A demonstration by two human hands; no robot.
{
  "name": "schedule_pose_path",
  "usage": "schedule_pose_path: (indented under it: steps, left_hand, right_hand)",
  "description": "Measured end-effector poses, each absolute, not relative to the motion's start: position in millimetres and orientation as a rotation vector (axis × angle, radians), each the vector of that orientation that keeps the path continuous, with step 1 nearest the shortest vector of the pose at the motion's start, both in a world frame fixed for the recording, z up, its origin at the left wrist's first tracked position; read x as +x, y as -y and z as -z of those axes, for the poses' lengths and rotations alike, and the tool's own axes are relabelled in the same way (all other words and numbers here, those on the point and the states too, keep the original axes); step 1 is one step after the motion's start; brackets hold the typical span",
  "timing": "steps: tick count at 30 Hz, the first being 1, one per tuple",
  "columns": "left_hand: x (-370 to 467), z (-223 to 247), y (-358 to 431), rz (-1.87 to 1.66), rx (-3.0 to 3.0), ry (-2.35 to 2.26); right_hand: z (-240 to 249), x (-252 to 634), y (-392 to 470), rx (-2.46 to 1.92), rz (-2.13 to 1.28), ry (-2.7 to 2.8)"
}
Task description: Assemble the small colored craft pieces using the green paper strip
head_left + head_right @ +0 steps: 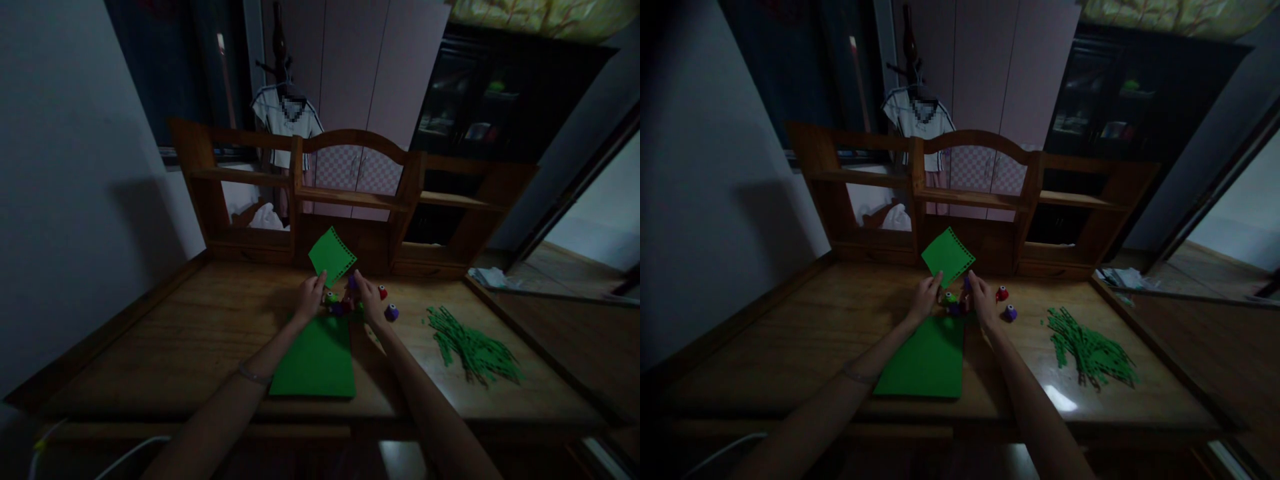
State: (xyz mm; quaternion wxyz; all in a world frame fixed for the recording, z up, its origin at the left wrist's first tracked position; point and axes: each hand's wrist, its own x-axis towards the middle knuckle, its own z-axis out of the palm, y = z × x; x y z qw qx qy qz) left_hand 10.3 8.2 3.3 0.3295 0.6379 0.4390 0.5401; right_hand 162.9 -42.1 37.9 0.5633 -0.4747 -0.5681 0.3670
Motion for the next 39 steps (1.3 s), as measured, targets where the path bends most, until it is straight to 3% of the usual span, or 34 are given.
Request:
schedule_pose_path:
  steps: [10, 39]
  left_hand:
    - [8, -3, -9, -1.455, 1.632, -1.133]
    - [8, -8, -5, -1.449, 1.665, -1.149]
  right_hand:
    - [-29, 159, 46, -1.282, -0.494, 1.661]
    - [-25, 158, 47, -1.272, -0.589, 1.648]
